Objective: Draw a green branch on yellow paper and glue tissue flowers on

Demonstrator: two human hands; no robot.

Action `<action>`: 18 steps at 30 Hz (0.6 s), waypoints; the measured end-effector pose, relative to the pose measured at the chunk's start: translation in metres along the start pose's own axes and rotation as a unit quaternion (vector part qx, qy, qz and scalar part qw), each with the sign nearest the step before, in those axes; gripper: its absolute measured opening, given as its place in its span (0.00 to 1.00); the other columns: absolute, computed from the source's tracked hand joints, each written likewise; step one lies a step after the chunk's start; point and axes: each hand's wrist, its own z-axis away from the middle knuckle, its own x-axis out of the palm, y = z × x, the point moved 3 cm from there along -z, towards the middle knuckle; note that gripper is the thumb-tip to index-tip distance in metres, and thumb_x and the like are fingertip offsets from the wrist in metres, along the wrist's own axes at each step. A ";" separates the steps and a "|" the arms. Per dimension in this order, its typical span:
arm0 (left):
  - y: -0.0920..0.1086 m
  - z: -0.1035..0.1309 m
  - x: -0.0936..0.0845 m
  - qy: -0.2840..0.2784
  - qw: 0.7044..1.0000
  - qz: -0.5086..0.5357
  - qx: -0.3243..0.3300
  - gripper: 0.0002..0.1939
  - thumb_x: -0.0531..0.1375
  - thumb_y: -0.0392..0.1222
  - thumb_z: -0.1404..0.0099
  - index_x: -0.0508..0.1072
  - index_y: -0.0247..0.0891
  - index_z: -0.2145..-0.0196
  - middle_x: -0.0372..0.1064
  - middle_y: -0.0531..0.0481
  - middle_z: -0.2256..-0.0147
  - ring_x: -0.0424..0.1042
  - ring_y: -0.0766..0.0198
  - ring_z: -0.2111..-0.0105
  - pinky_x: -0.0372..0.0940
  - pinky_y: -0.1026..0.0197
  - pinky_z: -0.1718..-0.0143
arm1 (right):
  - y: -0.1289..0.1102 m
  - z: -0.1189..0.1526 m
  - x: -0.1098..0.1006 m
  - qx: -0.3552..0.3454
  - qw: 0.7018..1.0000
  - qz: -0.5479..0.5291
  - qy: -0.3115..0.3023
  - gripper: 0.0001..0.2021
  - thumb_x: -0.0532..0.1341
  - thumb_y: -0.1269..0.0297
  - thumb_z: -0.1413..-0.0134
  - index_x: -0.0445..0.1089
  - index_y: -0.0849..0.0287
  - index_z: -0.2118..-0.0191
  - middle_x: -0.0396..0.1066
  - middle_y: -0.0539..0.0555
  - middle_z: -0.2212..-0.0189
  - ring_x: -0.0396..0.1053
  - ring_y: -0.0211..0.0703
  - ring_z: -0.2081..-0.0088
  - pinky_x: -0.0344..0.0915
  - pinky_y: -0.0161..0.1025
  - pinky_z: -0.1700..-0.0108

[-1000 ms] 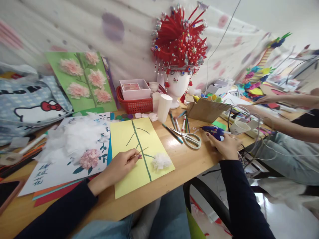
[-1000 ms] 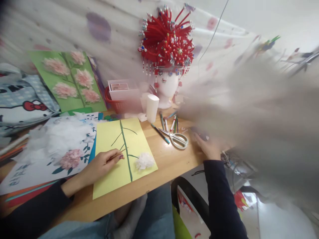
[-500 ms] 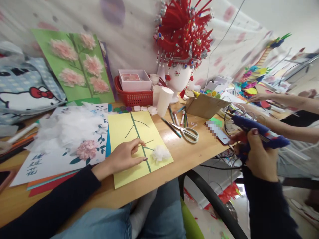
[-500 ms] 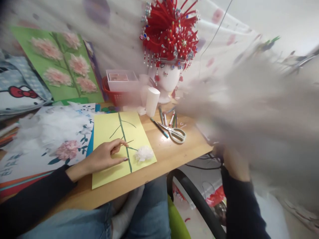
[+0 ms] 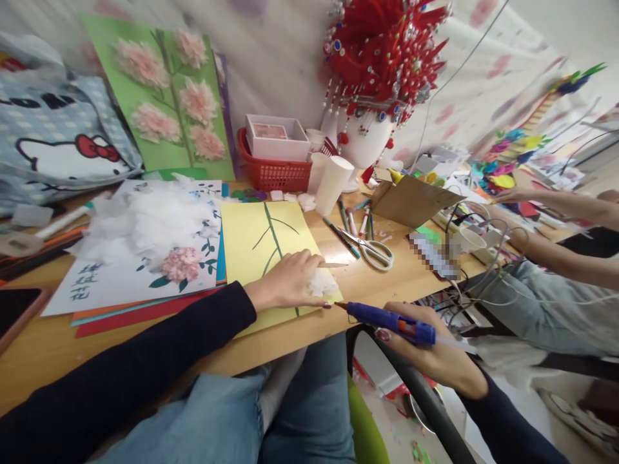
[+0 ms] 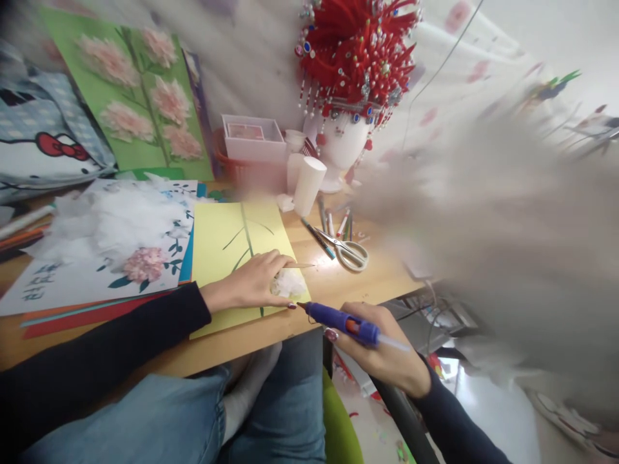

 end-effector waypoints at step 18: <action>-0.007 -0.005 0.007 0.042 0.998 0.015 -0.037 0.15 0.65 0.53 0.35 0.72 0.38 0.66 0.70 0.49 0.64 0.73 0.56 0.63 0.63 0.59 0.63 | 0.008 -0.011 0.025 0.019 0.999 -0.005 0.035 0.24 0.57 0.42 0.38 0.67 0.55 0.75 0.67 0.52 0.79 0.66 0.43 0.76 0.59 0.41 0.72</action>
